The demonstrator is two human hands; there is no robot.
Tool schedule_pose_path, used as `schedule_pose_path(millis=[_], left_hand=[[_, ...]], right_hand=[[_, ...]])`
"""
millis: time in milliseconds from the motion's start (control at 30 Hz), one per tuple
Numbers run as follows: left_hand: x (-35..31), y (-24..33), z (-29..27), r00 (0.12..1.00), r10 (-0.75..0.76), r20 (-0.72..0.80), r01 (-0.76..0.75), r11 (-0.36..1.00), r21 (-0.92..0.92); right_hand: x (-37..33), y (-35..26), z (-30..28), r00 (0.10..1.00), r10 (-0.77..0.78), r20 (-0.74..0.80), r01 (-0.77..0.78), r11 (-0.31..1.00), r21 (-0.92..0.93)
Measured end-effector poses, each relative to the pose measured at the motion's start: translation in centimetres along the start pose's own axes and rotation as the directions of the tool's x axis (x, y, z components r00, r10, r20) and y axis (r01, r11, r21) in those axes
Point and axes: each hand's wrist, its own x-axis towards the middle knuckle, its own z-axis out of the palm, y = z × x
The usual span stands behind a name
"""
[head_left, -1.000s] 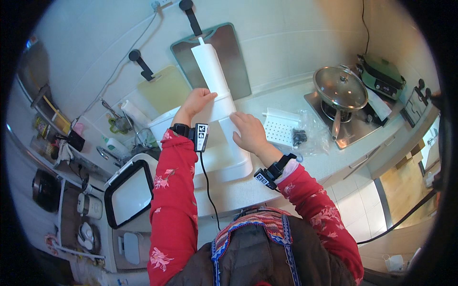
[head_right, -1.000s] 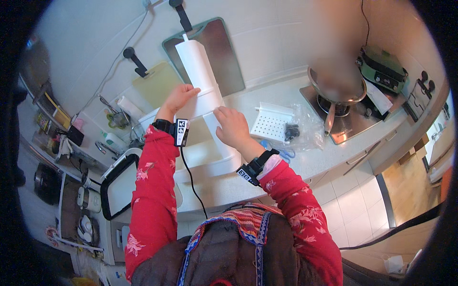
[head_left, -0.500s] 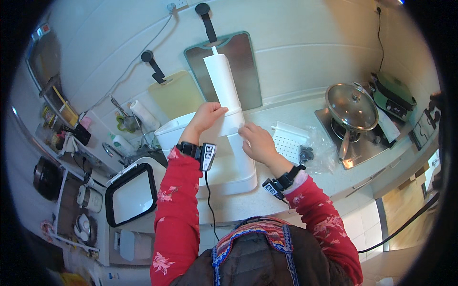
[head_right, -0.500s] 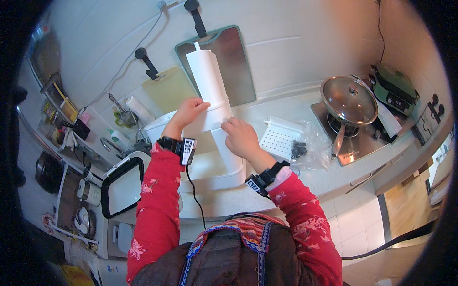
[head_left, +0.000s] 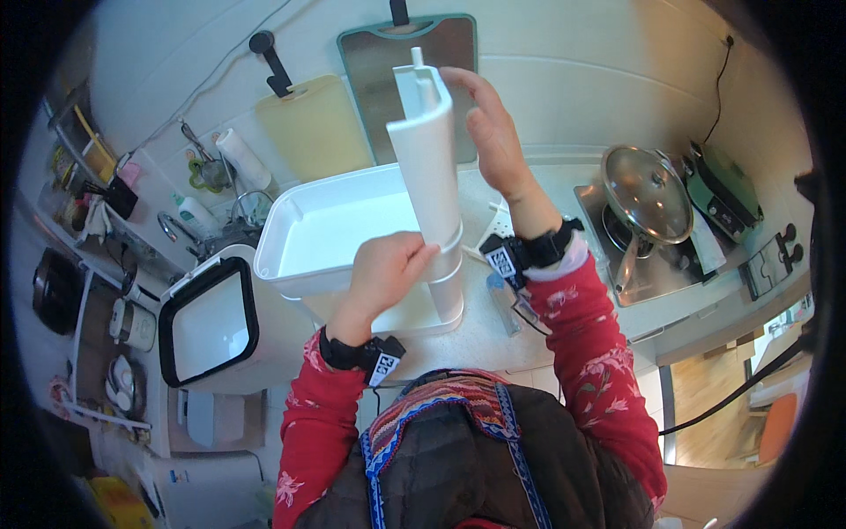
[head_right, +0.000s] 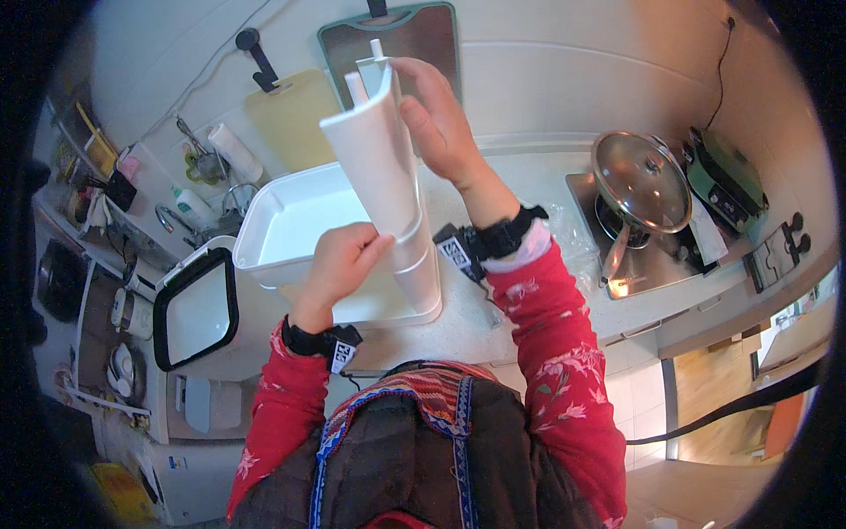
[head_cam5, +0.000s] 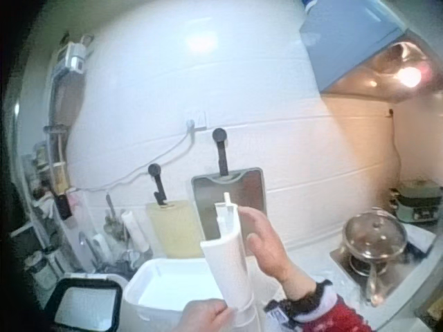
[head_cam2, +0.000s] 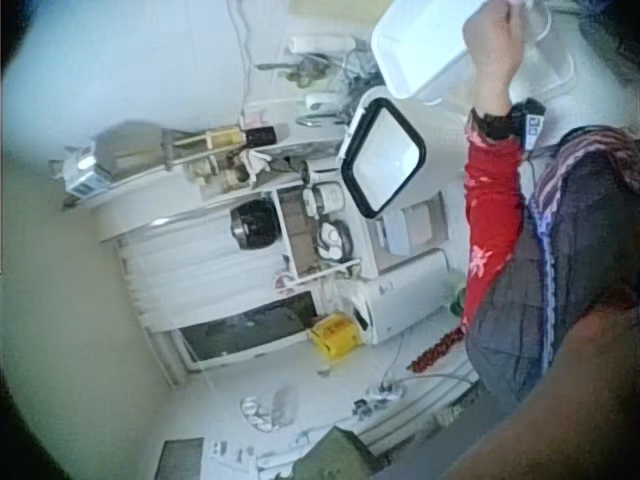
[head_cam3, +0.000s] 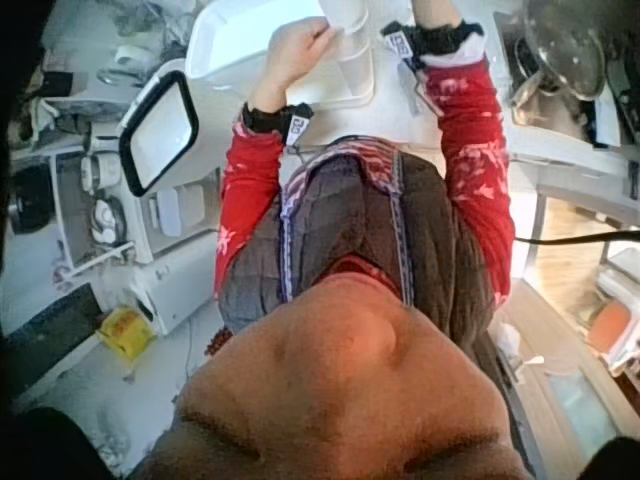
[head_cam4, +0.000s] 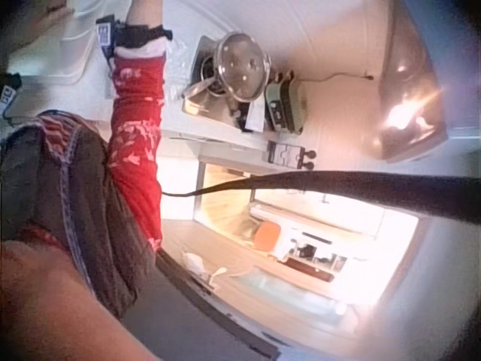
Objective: The person assembles a white plastic container with a perforated insert and a lid. They repeatedly fit and remove the insert and lid, then place the assembled unit on the counter.
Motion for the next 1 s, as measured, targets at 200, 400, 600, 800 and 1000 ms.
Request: schedule_pose_path(millis=[200,400,600,800,1000], left_hand=[[-1.7,0.2,1.9,0.997,0.049,-0.059,-0.042,0.992,0.123],[-1.8,0.2,2.4,0.996,-0.01,0.084,-0.016,0.954,0.298],[-1.7,0.5,2.6,0.993,-0.044,0.107,0.003,0.935,0.354],[-1.7,0.7,2.6,0.995,0.015,0.096,-0.05,0.925,0.376],[-1.3,0.2,3.3,0.993,0.023,0.119,-0.068,0.919,0.389]], right_hand=[[2.2,-1.3,1.5,0.972,-0.221,0.073,0.207,0.964,0.169],[2.6,-3.2,1.5,0.949,-0.273,0.159,0.238,0.949,0.206],[2.0,-3.5,1.1,0.979,-0.165,0.116,0.125,0.948,0.292],[2.2,-3.8,0.9,0.939,-0.342,0.049,0.319,0.912,0.258],[2.5,-4.0,0.2,0.973,-0.197,0.12,0.162,0.953,0.257]])
